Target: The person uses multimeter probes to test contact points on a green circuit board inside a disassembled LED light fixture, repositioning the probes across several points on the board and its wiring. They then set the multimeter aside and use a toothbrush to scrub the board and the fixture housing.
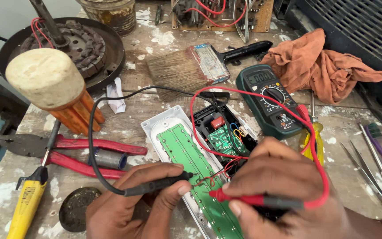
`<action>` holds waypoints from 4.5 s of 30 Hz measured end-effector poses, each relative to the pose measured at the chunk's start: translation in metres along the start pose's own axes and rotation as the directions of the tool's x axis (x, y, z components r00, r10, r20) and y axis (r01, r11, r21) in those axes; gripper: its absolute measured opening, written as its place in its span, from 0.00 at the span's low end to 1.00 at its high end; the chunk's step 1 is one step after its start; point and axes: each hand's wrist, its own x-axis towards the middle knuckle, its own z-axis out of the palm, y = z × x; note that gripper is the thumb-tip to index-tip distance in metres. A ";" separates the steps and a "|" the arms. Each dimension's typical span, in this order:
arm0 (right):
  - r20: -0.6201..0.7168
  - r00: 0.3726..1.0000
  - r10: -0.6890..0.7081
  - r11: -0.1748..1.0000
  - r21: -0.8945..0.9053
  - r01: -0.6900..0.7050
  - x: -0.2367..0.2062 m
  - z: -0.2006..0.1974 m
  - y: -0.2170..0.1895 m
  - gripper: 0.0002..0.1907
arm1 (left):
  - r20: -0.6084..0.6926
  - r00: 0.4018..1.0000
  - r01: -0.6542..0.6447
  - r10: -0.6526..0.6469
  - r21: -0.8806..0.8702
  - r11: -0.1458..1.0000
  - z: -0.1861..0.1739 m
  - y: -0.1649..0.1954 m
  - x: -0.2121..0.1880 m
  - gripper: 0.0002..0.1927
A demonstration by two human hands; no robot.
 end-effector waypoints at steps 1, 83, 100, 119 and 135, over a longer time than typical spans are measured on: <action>0.012 1.000 -0.012 1.000 -0.023 0.013 -0.001 0.000 -0.001 0.10 | 0.018 0.999 0.043 -0.043 0.012 0.999 -0.002 0.000 0.000 0.09; 0.046 0.997 0.056 0.998 -0.008 -0.056 -0.002 0.010 -0.004 0.12 | 0.112 0.978 0.175 -0.176 0.021 0.984 -0.018 -0.003 -0.007 0.09; 0.036 0.998 0.042 0.999 -0.003 -0.042 0.002 0.020 -0.007 0.13 | 0.134 0.966 0.209 -0.221 0.093 0.973 -0.032 0.000 -0.003 0.08; 0.024 0.999 0.041 0.999 -0.009 -0.041 0.000 0.012 -0.008 0.12 | 0.101 0.958 0.266 -0.267 0.027 0.964 -0.022 -0.002 -0.008 0.08; -0.087 0.984 0.156 0.984 -0.069 -0.162 -0.006 0.014 -0.009 0.12 | 0.078 0.985 0.154 -0.154 0.007 0.988 -0.021 0.001 -0.010 0.09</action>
